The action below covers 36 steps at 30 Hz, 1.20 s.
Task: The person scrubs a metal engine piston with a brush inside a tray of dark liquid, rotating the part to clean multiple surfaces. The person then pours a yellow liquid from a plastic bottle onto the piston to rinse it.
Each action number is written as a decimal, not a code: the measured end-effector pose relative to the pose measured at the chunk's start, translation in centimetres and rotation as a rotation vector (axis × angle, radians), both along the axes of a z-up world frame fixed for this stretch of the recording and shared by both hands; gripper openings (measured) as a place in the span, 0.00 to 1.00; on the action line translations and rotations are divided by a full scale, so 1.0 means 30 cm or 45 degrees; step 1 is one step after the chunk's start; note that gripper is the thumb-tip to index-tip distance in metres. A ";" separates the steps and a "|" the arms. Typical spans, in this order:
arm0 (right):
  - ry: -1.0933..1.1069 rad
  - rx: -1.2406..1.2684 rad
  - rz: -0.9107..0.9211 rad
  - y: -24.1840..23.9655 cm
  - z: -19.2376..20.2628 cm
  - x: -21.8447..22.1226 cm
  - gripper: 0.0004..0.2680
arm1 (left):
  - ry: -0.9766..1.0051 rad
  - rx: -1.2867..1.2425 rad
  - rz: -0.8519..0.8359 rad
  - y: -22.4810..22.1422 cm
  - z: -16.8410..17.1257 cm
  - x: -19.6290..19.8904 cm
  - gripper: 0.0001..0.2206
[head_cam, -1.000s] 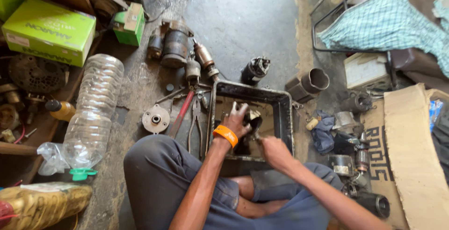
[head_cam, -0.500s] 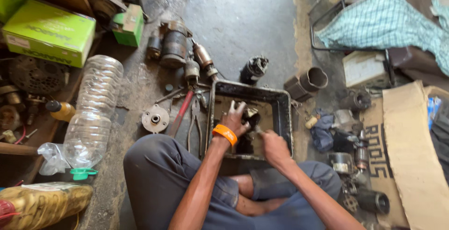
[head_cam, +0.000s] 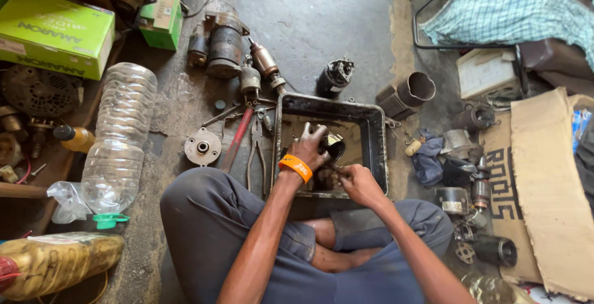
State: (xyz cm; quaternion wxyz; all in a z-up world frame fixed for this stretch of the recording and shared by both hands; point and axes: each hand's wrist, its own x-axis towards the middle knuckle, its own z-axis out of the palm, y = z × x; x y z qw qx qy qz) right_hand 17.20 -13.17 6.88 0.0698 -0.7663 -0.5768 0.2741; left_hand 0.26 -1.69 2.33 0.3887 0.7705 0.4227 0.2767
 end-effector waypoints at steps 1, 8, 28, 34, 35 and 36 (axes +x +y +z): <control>-0.086 0.091 0.018 0.000 0.009 0.017 0.09 | 0.016 -0.009 -0.005 -0.005 0.006 0.002 0.30; -0.332 0.327 0.132 -0.023 -0.078 -0.012 0.09 | 0.037 -0.024 -0.019 -0.002 0.009 0.008 0.30; -0.180 0.332 0.189 -0.064 -0.046 0.057 0.08 | 0.059 -0.066 0.025 0.004 -0.025 0.026 0.32; -0.379 0.431 0.167 -0.134 -0.096 0.049 0.05 | 0.045 -0.047 0.035 0.005 0.008 0.005 0.32; -0.334 0.471 0.207 -0.128 -0.095 0.052 0.05 | 0.033 -0.038 0.037 0.007 0.016 0.005 0.32; -0.263 0.512 0.243 -0.129 -0.095 0.051 0.04 | 0.022 -0.033 0.036 0.005 0.021 0.003 0.32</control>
